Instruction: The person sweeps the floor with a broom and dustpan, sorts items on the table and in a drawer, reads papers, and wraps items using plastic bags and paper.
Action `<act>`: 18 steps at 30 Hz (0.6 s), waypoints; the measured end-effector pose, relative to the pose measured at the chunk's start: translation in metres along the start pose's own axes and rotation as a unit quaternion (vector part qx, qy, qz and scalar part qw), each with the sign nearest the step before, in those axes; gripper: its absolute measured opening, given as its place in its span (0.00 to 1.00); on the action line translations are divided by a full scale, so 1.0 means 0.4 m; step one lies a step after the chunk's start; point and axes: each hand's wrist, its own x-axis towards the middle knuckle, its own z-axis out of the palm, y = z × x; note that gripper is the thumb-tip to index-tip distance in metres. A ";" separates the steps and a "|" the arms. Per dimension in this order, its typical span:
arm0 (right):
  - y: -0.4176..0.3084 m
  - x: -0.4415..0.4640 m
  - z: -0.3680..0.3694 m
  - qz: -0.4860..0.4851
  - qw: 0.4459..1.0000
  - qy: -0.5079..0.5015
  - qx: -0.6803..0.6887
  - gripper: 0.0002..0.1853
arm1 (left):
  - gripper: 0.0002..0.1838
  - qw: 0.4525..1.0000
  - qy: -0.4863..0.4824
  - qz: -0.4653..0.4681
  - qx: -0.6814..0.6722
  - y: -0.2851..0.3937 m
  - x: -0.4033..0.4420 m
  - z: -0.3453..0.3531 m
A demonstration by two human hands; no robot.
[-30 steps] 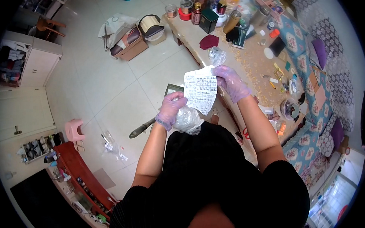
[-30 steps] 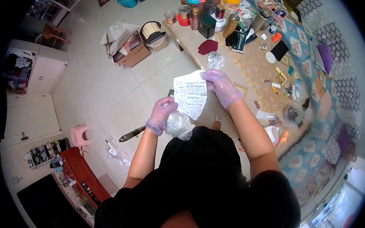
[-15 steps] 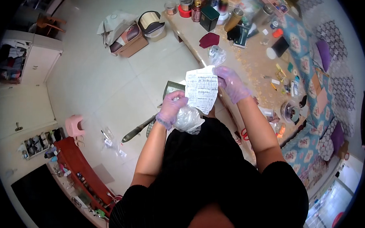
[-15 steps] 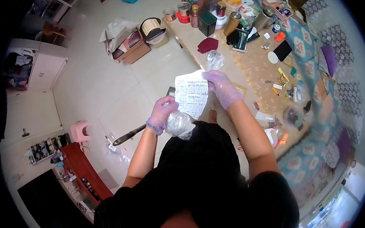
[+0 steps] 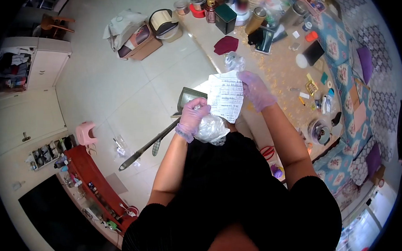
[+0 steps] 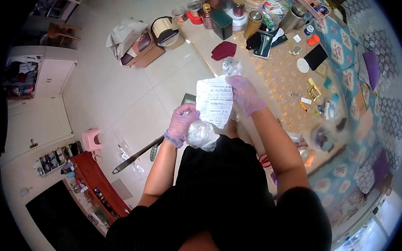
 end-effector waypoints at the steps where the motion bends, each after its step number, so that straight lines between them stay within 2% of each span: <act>1: -0.007 0.004 -0.012 0.006 1.000 0.003 -0.021 0.16 | 0.05 1.000 0.004 -0.007 -0.008 -0.003 0.009 0.011; 8: -0.033 0.011 -0.055 0.007 1.000 0.007 0.000 0.18 | 0.05 1.000 0.012 -0.020 0.005 -0.011 0.047 0.064; 11: -0.022 0.005 -0.066 0.017 0.999 -0.027 -0.001 0.20 | 0.05 0.999 0.016 -0.035 0.006 -0.022 0.064 0.086; 13: -0.006 -0.028 -0.048 0.038 0.997 -0.053 0.032 0.23 | 0.04 1.000 0.015 -0.014 -0.003 -0.035 0.074 0.094; 18: 0.022 -0.070 -0.078 0.088 0.994 -0.053 0.044 0.24 | 0.05 0.999 0.006 -0.035 -0.020 -0.053 0.084 0.107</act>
